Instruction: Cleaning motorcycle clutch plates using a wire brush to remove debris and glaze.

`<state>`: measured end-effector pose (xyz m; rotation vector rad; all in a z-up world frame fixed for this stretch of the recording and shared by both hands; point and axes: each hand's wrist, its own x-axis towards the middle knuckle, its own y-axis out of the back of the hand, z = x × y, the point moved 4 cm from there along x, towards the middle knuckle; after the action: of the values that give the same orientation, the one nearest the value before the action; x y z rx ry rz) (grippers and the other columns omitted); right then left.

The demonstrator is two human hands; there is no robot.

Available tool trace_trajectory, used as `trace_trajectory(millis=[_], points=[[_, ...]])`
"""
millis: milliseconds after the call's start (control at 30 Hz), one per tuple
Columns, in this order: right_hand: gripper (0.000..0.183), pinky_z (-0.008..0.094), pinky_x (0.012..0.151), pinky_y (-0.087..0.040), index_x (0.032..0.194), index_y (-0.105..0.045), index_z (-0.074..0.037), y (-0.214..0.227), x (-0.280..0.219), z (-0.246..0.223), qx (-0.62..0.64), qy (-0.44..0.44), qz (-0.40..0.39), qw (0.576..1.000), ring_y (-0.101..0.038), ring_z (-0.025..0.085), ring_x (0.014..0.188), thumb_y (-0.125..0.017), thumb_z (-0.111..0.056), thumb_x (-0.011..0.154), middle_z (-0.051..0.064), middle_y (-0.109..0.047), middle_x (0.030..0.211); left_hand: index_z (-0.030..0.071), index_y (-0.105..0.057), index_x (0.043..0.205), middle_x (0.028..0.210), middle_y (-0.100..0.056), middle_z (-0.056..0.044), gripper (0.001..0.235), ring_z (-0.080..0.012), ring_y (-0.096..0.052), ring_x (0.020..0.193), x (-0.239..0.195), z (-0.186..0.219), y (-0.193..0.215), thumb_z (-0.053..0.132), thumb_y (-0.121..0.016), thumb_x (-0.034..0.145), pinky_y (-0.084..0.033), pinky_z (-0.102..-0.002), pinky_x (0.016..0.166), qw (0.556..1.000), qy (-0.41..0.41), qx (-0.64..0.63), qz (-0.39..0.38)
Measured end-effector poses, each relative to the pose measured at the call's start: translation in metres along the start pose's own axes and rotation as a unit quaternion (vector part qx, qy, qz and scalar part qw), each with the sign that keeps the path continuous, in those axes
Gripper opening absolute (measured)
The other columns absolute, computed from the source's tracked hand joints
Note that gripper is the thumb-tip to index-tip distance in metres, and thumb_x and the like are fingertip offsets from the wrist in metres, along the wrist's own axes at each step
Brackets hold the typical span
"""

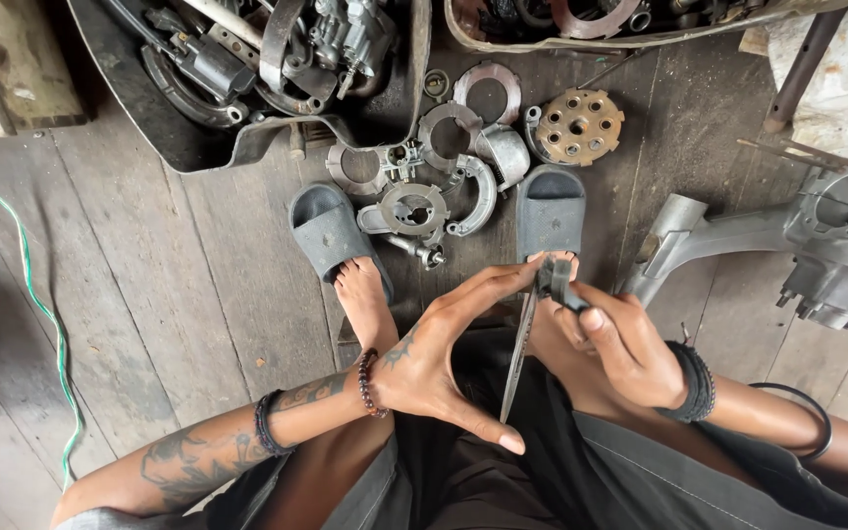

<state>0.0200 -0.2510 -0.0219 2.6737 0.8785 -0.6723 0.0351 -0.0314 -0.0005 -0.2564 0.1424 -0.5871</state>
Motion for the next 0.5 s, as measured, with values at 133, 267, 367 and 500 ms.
trace_trajectory(millis=[133, 267, 367, 500], points=[[0.046, 0.031, 0.087, -0.049, 0.125, -0.06, 0.01, 0.0, -0.032, 0.044, -0.2, 0.054, 0.015, 0.978, -0.066, 0.021, 0.082, -0.05, -0.028, 0.101, 0.012, -0.078, 0.101, -0.003, -0.036, 0.153, 0.15, -0.05, -0.019, 0.119, -0.0343, -0.058, 0.134, 0.002, -0.004, 0.001, 0.039, -0.092, 0.057, -0.047, -0.049, 0.122, 1.0, 0.003, 0.002, 0.026], [0.038, 0.027, 0.052, -0.044, 0.093, -0.061, -0.004, 0.01, 0.003, 0.0, -0.124, 0.062, -0.007, 0.99, -0.046, 0.013, 0.043, -0.037, -0.03, 0.106, -0.002, -0.057, 0.06, -0.002, -0.034, 0.153, 0.15, -0.048, -0.018, 0.12, -0.0333, -0.057, 0.135, 0.001, -0.007, -0.003, 0.04, -0.092, 0.057, -0.046, -0.047, 0.122, 1.0, 0.006, -0.008, 0.019], [0.04, 0.025, 0.042, -0.043, 0.085, -0.057, -0.005, 0.008, 0.005, 0.0, -0.066, 0.049, -0.008, 0.997, -0.045, 0.012, 0.04, -0.033, -0.029, 0.106, -0.003, -0.052, 0.058, -0.003, -0.035, 0.153, 0.147, -0.05, -0.018, 0.119, -0.0323, -0.058, 0.132, 0.004, -0.004, -0.001, 0.041, -0.091, 0.058, -0.048, -0.047, 0.12, 1.0, 0.0, 0.001, 0.017], [0.028, 0.031, 0.077, -0.048, 0.111, -0.068, 0.0, -0.007, -0.032, 0.022, -0.269, 0.138, -0.044, 0.952, -0.059, 0.023, 0.071, -0.058, -0.021, 0.096, 0.01, -0.073, 0.113, -0.001, -0.033, 0.156, 0.153, -0.048, -0.016, 0.123, -0.0306, -0.056, 0.137, 0.0, -0.008, 0.005, 0.04, -0.092, 0.057, -0.046, -0.045, 0.12, 0.999, 0.018, -0.011, 0.034]])
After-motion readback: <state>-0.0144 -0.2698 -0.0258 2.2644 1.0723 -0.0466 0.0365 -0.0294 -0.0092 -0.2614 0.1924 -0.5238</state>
